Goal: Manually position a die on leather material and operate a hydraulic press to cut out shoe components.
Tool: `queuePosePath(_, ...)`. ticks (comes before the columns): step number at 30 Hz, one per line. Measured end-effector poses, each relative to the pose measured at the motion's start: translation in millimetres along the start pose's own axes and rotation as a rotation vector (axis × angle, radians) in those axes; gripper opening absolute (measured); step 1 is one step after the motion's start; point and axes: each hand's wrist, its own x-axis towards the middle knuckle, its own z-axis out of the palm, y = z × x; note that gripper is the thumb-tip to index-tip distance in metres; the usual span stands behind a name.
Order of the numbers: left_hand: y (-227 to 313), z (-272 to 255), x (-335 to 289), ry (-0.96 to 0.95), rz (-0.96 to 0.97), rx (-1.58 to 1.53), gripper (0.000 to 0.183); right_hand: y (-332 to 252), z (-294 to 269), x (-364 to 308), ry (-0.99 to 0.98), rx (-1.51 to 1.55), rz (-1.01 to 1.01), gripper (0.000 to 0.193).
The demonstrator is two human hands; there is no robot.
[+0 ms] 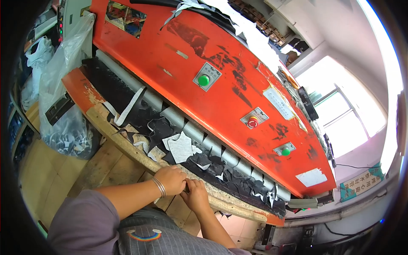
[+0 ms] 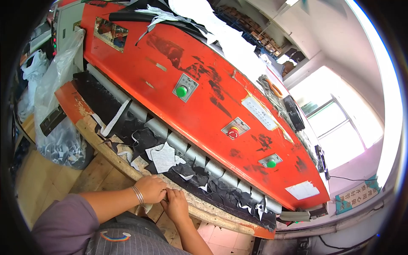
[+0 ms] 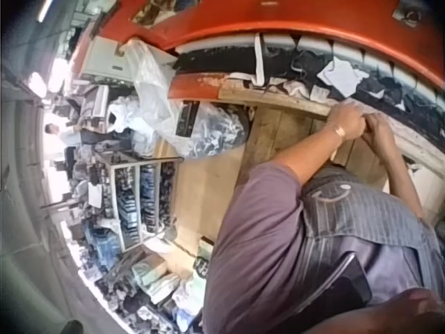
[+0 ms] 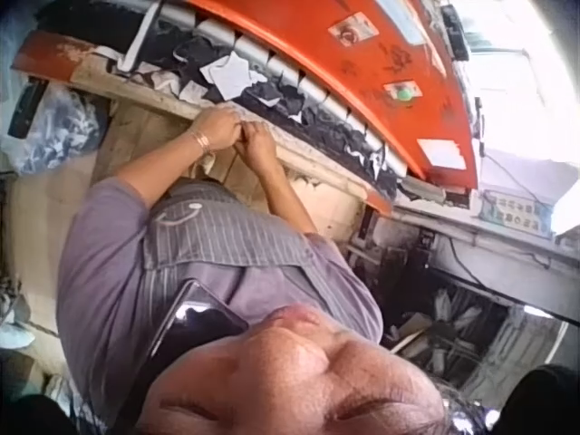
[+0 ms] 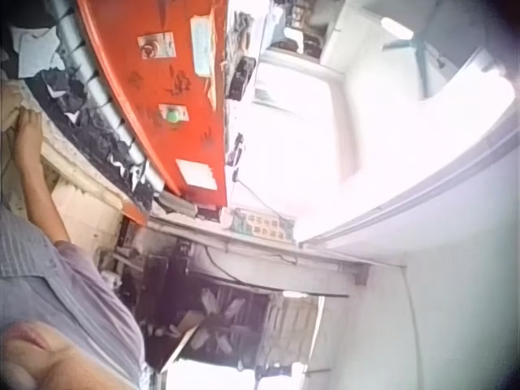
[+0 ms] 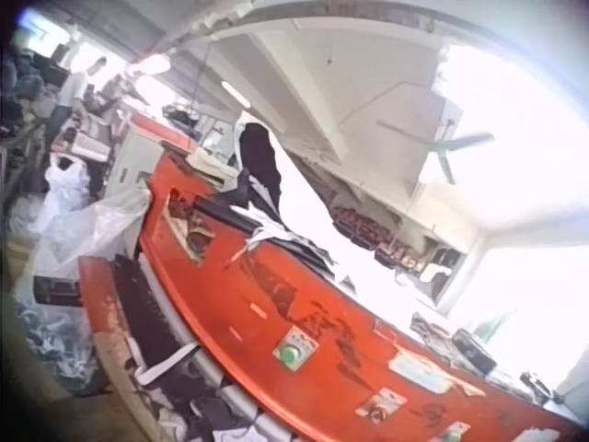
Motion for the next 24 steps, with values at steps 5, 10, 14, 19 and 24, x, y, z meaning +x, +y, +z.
queuePosePath(5,-1.5,-1.4,4.5,-0.033,-0.02,-0.028,0.026,-0.3,-5.2,2.2,-0.024,0.041,0.041,0.044)
queuePosePath(10,-10.0,-41.1,58.1,-0.427,-0.01,-0.019,0.032,18.3,-40.7,37.2,-0.217,0.144,-0.028,0.041)
queuePosePath(14,-45.2,-53.1,103.7,-0.525,0.029,-0.244,0.034,54.3,-79.6,101.2,-0.392,0.519,0.092,0.047)
queuePosePath(19,-98.3,-18.1,152.5,0.035,-0.104,-0.396,0.021,101.4,-68.4,221.3,0.048,-0.027,0.15,0.075)
queuePosePath(24,-132.9,8.4,192.1,0.124,-0.35,-0.648,0.026,133.2,-33.6,289.4,0.028,-0.264,0.298,0.084)
